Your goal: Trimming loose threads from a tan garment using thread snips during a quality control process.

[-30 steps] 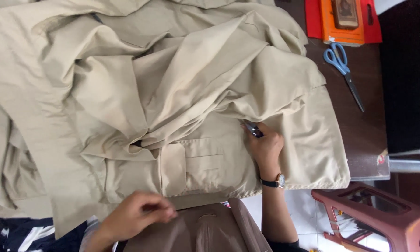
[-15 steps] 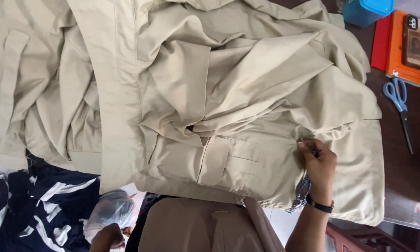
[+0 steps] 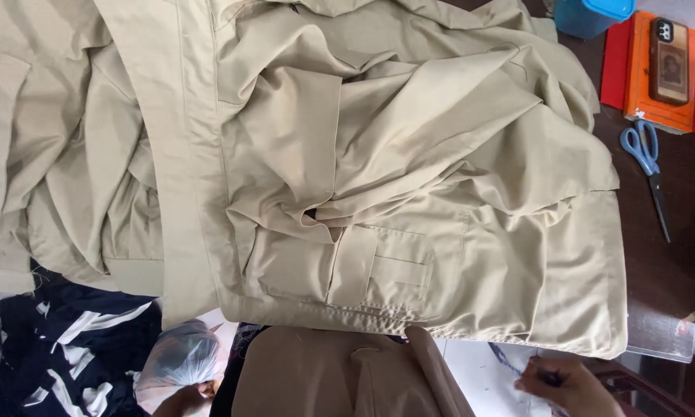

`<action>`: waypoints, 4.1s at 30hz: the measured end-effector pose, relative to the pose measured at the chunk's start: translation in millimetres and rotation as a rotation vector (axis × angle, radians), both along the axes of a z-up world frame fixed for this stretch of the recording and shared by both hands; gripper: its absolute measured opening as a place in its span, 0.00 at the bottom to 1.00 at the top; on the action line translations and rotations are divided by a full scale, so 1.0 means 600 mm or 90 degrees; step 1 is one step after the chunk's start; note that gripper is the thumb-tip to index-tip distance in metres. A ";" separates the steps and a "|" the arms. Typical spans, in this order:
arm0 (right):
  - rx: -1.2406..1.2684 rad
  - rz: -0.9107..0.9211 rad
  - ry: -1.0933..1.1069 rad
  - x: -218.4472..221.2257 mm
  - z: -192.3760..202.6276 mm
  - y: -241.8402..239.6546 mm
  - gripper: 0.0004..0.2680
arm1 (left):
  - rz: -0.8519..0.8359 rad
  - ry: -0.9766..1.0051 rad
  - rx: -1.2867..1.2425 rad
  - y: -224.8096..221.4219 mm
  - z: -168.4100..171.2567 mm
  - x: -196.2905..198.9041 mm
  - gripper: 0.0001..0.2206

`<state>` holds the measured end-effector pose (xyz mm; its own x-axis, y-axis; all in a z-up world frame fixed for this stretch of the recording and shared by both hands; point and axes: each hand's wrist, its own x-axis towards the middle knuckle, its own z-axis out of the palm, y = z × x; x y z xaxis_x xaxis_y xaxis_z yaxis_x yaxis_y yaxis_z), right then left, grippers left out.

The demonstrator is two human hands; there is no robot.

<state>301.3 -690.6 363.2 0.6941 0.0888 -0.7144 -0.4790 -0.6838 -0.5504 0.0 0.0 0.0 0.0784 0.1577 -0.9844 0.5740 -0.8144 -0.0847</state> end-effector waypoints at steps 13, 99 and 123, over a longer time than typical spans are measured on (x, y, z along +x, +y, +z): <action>0.095 -0.007 -0.616 0.201 0.106 0.445 0.04 | -0.035 -0.179 0.027 -0.065 0.269 0.317 0.28; 0.243 -0.002 -0.692 0.238 0.061 0.583 0.03 | 0.015 -1.752 -0.054 -0.348 0.678 0.740 0.10; 0.348 -0.099 -0.603 0.254 0.100 0.599 0.09 | -0.040 -1.720 -0.051 -0.349 0.657 0.717 0.09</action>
